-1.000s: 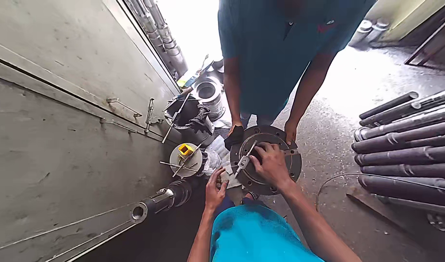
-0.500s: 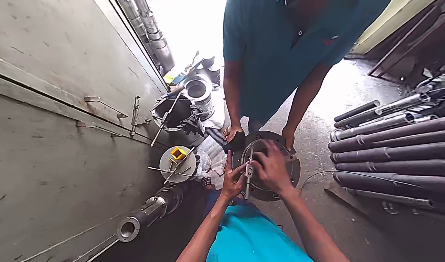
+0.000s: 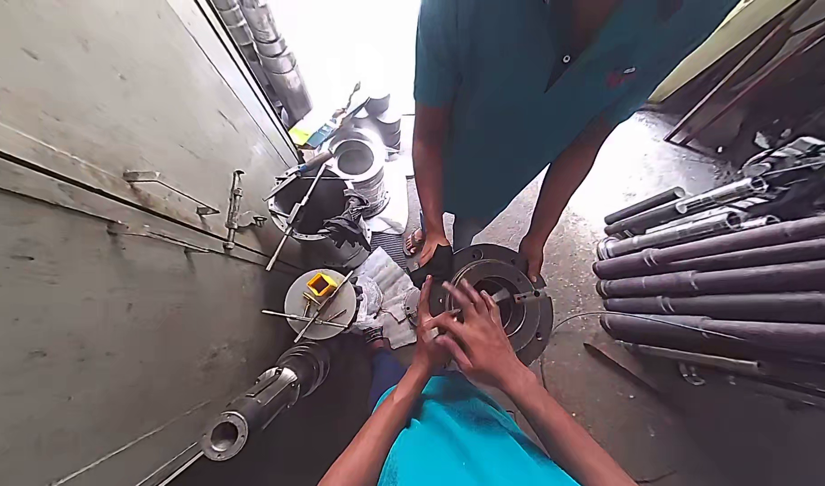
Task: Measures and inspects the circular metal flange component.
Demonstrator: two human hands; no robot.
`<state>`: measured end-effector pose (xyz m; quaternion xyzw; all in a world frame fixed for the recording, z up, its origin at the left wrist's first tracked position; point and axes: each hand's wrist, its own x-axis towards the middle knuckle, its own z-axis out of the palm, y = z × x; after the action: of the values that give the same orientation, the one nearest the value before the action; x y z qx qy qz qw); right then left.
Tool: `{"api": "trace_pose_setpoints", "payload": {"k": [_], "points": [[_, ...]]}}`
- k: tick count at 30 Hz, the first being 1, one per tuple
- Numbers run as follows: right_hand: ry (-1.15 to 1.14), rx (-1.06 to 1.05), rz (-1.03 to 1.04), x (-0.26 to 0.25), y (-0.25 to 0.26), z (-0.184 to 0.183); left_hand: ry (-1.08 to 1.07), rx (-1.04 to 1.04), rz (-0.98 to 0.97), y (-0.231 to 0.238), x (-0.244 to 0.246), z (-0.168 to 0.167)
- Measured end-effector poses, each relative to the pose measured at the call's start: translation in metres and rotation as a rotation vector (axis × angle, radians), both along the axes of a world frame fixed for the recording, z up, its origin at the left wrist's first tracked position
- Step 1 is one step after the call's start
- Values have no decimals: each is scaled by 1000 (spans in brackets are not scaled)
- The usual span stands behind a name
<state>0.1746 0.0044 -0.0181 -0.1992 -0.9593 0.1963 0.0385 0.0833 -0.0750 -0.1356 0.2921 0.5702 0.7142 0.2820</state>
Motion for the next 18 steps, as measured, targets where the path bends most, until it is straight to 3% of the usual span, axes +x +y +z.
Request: {"api": "trace_pose_setpoints", "payload": {"k": [2,4,7,10,12,15,18], "points": [[65,71,40,25,-1,2,116,16,20,0,0,1],[71,112,-93,42,14,-2,189,20,49,-1,3,-2],[-10,104,-216,17,25,-7,201,19,69,0,3,-2],[14,53,-33,0,6,-1,166,40,108,1,5,-1],[66,75,42,23,3,4,255,23,100,0,4,1],[71,112,-140,47,26,0,359,-10,107,-2,4,-1],[-7,78,-186,17,30,-1,406,-25,115,0,4,-2]]}}
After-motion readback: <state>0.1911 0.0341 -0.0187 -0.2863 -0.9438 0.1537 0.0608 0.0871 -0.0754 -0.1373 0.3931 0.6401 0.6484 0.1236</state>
